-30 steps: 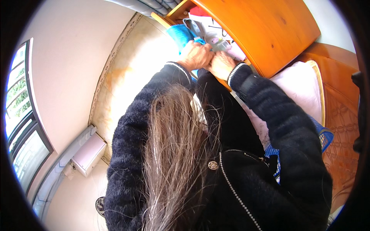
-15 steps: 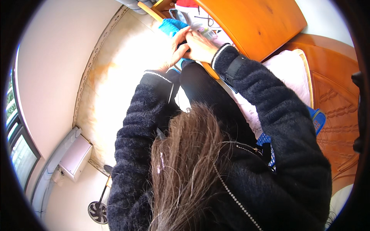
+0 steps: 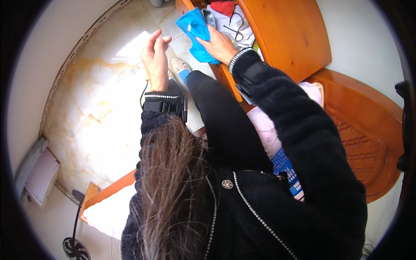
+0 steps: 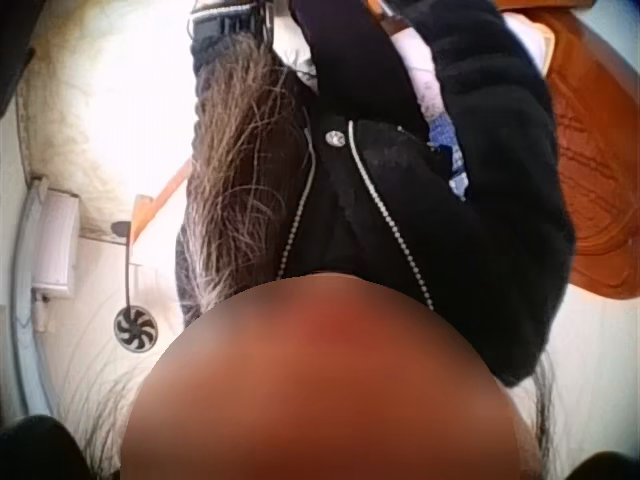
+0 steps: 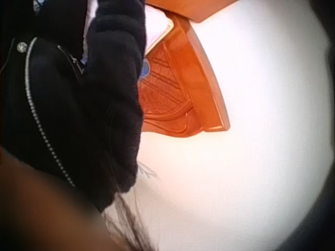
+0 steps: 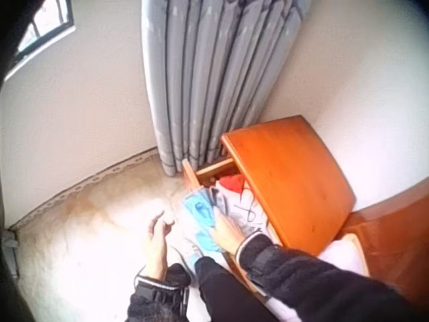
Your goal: The person wipes the top of a wooden nightstand with a blue cloth, opens a drawer, removes a small plastic container, wipes it with the cloth, places it back, and continues wiping the nightstand surfaces.
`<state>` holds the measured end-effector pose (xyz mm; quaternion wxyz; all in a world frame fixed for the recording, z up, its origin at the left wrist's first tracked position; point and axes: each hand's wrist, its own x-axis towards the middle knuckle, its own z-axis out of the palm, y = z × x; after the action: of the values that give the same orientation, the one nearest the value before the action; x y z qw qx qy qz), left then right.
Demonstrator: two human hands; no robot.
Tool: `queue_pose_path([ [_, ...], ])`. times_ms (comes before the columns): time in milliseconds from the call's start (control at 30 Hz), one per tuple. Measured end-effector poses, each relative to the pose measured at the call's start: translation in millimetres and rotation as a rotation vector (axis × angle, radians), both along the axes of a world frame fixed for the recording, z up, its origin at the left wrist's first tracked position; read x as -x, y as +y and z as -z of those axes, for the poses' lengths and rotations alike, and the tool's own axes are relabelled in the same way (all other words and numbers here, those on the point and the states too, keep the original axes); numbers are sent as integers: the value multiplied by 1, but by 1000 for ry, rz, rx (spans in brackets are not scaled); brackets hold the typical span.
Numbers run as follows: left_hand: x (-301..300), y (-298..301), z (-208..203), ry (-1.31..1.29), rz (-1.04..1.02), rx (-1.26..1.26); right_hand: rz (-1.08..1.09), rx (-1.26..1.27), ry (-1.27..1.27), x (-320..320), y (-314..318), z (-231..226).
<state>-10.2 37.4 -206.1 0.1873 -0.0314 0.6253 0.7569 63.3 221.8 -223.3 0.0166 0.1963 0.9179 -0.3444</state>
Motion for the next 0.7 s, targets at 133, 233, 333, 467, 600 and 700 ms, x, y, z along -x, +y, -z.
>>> queue_pose_path([
  [133, 7, -12, 10, -35, 39, -112, 7, -95, 25, 55, 2, 8],
  [233, 12, -21, 10, -138, 46, -117, -61, -140, 87, 58, 1, 16],
  [333, 13, -24, 8, -261, 26, -110, -105, -131, 150, 4, -2, 14],
  [467, 11, -25, 8, -258, 80, -86, -146, -78, 29, -114, -26, -9],
  [600, 12, -30, 14, -256, 130, -65, -44, 132, -182, -207, -48, -24],
  [700, 11, -26, 20, -259, 165, -88, -101, 197, -264, -223, -37, -13],
])
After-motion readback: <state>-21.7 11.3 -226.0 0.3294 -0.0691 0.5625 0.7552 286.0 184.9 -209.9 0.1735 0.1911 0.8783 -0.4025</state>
